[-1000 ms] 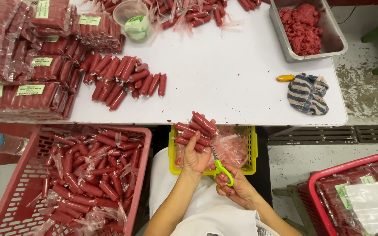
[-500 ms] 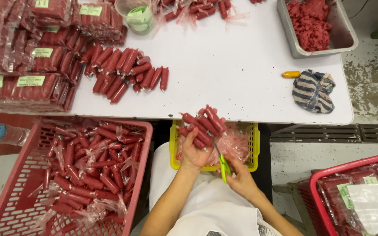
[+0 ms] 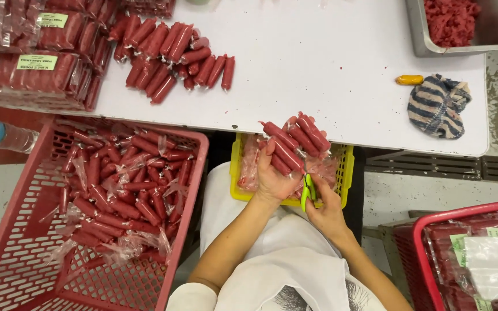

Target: The person picks up several small sausages from a red basket and uses scissors to cut the plastic packaging off of them, dropping the waste into a yellow bin.

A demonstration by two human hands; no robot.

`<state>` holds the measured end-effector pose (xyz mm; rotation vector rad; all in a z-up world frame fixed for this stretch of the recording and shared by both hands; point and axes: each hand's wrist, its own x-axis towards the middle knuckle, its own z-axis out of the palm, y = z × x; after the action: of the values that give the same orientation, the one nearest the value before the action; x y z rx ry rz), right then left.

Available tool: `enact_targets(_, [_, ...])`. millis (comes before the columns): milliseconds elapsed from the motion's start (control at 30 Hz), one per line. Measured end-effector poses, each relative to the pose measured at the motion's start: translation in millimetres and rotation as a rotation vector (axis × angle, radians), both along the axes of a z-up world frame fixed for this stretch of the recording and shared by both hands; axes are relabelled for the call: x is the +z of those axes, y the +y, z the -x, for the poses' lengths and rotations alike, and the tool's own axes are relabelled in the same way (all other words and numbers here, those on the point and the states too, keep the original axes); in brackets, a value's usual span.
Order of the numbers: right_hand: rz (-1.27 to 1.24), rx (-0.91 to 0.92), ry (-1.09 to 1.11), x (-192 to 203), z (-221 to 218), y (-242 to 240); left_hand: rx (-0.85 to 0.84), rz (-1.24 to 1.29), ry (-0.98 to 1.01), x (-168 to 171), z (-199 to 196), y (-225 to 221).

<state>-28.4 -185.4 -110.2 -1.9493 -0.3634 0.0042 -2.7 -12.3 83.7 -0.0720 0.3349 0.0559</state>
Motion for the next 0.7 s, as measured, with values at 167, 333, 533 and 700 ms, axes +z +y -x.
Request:
enact_targets(167, [-0.32,-0.004,0.222,19.5,4.3,23.4,-0.011,-0.142,-0.001,-106.7,-8.8,-2.5])
enact_targets(333, [-0.611,0.07,0.534,26.6,11.9,26.5,-0.021,-0.311,-0.013,-63.3,-8.2,10.2])
enact_targets(533, [-0.856,0.088,0.753,15.4,23.4,21.5,-0.098,-0.391,0.018,-133.2,-12.1,-0.8])
enact_targets(700, [-0.906,0.098,0.73,16.5,30.0,20.5,-0.111,-0.391,0.087,-158.2,-11.5,-13.6])
